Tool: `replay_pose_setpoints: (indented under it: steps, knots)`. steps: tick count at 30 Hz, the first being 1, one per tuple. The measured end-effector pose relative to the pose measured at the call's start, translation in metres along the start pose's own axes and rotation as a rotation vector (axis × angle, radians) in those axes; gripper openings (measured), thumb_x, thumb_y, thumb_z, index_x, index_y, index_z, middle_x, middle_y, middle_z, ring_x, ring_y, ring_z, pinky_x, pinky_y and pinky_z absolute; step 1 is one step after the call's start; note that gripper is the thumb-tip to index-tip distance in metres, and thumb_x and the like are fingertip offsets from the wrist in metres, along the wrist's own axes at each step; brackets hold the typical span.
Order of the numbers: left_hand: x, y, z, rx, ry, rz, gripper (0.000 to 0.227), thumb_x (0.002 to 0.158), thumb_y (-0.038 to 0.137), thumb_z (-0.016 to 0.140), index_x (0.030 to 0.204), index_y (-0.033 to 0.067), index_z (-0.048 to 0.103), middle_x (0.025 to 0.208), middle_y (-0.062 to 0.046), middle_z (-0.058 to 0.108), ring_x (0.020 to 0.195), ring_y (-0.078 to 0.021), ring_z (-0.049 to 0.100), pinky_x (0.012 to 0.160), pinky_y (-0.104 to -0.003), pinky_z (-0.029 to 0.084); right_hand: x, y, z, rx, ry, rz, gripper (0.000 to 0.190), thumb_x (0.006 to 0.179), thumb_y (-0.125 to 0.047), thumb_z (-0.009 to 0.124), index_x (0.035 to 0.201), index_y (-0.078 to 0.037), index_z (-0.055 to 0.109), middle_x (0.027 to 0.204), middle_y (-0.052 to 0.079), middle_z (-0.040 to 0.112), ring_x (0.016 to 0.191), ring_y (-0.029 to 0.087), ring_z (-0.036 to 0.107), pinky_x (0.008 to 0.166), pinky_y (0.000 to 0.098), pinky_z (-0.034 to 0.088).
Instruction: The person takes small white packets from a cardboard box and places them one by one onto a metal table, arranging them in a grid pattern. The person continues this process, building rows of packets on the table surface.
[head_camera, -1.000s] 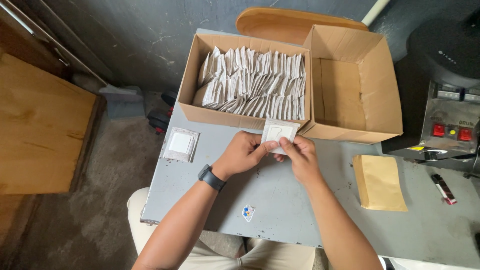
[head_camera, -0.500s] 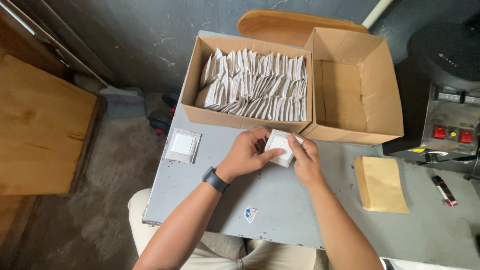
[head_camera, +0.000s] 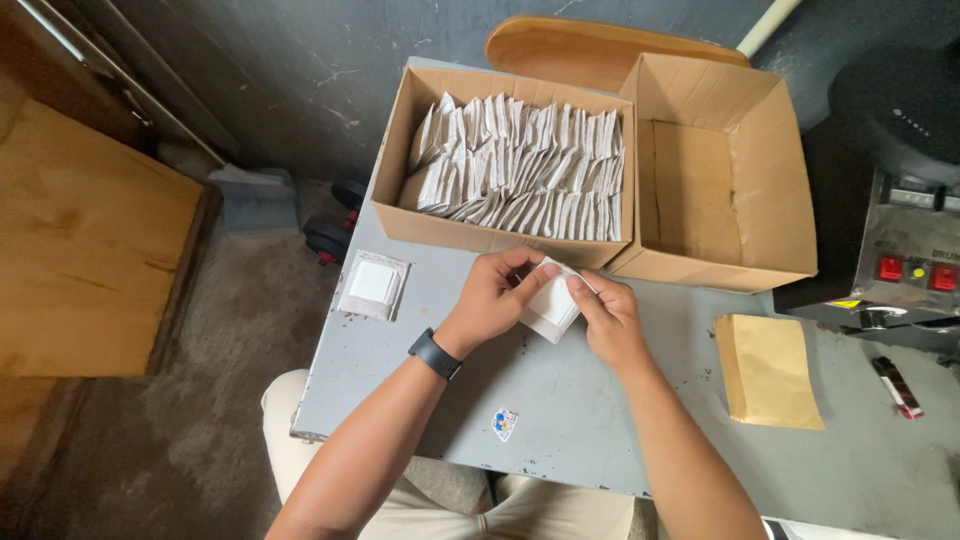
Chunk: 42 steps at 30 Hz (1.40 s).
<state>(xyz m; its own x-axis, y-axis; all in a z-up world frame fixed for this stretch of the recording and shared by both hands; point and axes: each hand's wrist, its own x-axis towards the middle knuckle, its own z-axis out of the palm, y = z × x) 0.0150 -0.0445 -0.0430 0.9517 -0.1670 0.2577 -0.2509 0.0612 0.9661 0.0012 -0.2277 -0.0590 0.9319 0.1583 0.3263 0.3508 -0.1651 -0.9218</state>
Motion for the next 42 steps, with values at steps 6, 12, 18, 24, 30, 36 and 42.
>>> replay_pose_setpoints:
  steps: [6,12,18,24,30,36,42]
  knots:
    - [0.001,0.015,-0.016,0.408,0.110,0.037,0.024,0.098,0.030,0.066,0.094,0.0074,0.075,0.062,-0.017,0.066,0.062,-0.0398,0.068,0.055,-0.041,0.053,-0.003,0.021,-0.001,0.007,0.010,0.004,0.045,0.108,-0.026,0.056,0.070,-0.006,0.065,0.055,0.009,0.065,0.053,0.015,0.063,0.055,0.0282,0.054]
    - [-0.030,0.048,-0.048,0.717,0.295,-0.132,0.035,0.094,0.032,0.067,0.111,0.0019,0.072,0.087,-0.018,0.076,0.082,-0.0340,0.075,0.070,-0.043,0.059,-0.005,0.029,0.001,0.100,0.053,0.054,0.035,0.109,-0.023,0.054,0.087,-0.001,0.070,0.066,0.013,0.068,0.059,0.016,0.064,0.055,0.0279,0.056]
    - [-0.090,0.055,-0.074,1.255,0.141,0.043,0.048,0.099,0.041,0.059,0.128,0.0025,0.065,0.125,-0.024,0.063,0.131,-0.0458,0.052,0.107,-0.059,0.038,-0.006,0.029,0.003,0.052,0.060,0.082,0.028,0.107,-0.017,0.058,0.089,0.000,0.070,0.067,0.013,0.068,0.059,0.016,0.064,0.054,0.0276,0.057]
    - [-0.102,0.026,-0.092,1.309,0.039,-0.208,0.082,0.098,0.068,0.041,0.149,0.0038,0.047,0.156,-0.023,0.042,0.149,-0.0458,0.029,0.119,-0.061,0.023,-0.007,0.022,0.005,0.038,0.050,0.069,0.027,0.107,-0.017,0.058,0.090,0.001,0.070,0.067,0.014,0.067,0.058,0.017,0.064,0.053,0.0271,0.057]
    - [-0.106,0.027,-0.074,1.314,0.064,-0.272,0.090,0.097,0.072,0.036,0.151,0.0005,0.044,0.158,-0.026,0.039,0.150,-0.0482,0.025,0.119,-0.064,0.017,-0.005,0.028,0.003,0.018,0.055,0.068,0.028,0.107,-0.018,0.058,0.091,0.001,0.070,0.067,0.014,0.068,0.059,0.017,0.065,0.054,0.0279,0.058]
    - [-0.114,0.020,-0.042,1.207,-0.154,0.051,0.077,0.100,0.065,0.039,0.151,0.0082,0.046,0.157,-0.025,0.038,0.150,-0.0453,0.025,0.118,-0.060,0.020,-0.006,0.027,0.003,-0.006,0.050,0.069,0.025,0.106,-0.016,0.061,0.090,0.001,0.071,0.066,0.013,0.068,0.059,0.016,0.065,0.054,0.0264,0.058]
    - [-0.118,0.000,-0.036,1.277,-0.146,0.073,0.087,0.096,0.072,0.036,0.156,0.0088,0.037,0.159,-0.026,0.034,0.151,-0.0441,0.024,0.121,-0.059,0.015,-0.006,0.021,0.005,-0.044,0.046,0.072,0.024,0.105,-0.014,0.061,0.089,0.001,0.071,0.065,0.013,0.068,0.058,0.016,0.065,0.053,0.0264,0.058]
